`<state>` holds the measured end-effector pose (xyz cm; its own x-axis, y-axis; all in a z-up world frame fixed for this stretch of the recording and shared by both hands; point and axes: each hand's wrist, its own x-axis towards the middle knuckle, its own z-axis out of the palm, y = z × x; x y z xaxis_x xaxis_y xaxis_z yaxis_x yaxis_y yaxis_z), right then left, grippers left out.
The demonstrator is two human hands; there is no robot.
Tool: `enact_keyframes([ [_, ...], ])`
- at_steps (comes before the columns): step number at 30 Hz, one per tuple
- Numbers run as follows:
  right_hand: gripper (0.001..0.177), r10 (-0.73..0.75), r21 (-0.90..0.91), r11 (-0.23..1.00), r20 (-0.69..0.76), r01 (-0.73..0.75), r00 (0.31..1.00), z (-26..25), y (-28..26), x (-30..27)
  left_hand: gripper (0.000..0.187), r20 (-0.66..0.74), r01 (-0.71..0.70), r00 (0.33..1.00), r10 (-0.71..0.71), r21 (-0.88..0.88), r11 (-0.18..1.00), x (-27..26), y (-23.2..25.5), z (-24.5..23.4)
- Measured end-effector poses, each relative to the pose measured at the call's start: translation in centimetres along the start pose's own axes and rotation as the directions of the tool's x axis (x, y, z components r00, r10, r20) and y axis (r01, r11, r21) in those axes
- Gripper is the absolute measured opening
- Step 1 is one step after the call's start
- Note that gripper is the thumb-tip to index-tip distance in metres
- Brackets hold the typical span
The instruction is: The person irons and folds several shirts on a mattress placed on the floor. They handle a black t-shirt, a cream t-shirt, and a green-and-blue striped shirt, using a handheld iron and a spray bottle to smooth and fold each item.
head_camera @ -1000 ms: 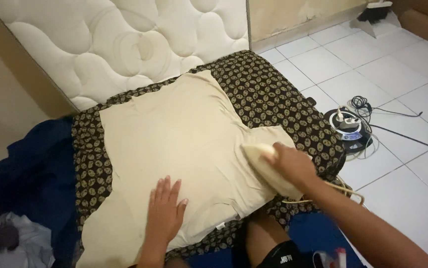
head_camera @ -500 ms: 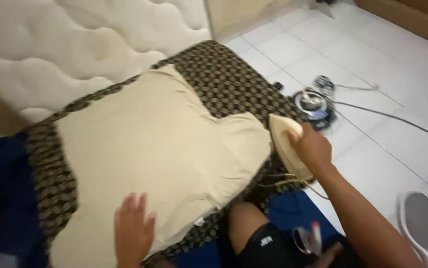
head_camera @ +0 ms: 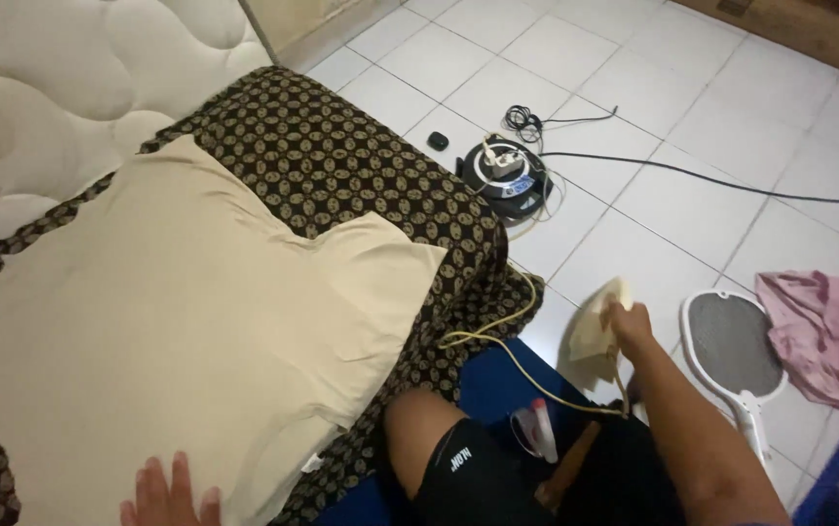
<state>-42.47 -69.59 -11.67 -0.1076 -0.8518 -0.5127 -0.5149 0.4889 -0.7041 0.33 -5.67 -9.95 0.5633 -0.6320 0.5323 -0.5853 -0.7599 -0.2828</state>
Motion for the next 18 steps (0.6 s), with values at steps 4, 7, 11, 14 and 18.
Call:
enact_keyframes([
  [4, 0.06, 0.044, -0.035, 0.998, 0.005, -0.044, 0.999, 0.9, 2.8, 2.2, 0.082, 0.018, -0.117, 0.993, 0.116, 0.042, 0.992, -1.8, -0.4, -3.4],
  [7, 0.096, 0.092, -0.073, 0.993, -0.033, -0.095, 0.995, 0.6, 2.3, 1.9, 0.084, -0.593, -0.243, 0.785, 0.182, -0.023, 0.97, -3.9, -2.2, 5.1],
  [11, 0.078, -0.079, -0.271, 0.962, -0.225, 0.016, 0.971, 2.6, -2.0, 0.7, 0.078, -0.582, -0.021, 0.813, -0.009, -0.045, 0.999, -2.6, 0.4, 0.9],
  [14, 0.047, -0.635, -0.122, 0.77, -0.046, 0.626, 0.771, 7.7, -6.7, -1.5, 0.041, -0.155, 0.094, 0.975, -0.156, -0.349, 0.932, 3.6, 1.4, -3.0],
  [18, 0.051, -0.805, -0.117, 0.514, 0.275, 0.85, 0.525, 15.2, -15.1, -13.0, 0.059, 0.222, -0.009, 0.966, 0.132, -0.481, 0.877, 16.7, 4.6, -2.1],
])
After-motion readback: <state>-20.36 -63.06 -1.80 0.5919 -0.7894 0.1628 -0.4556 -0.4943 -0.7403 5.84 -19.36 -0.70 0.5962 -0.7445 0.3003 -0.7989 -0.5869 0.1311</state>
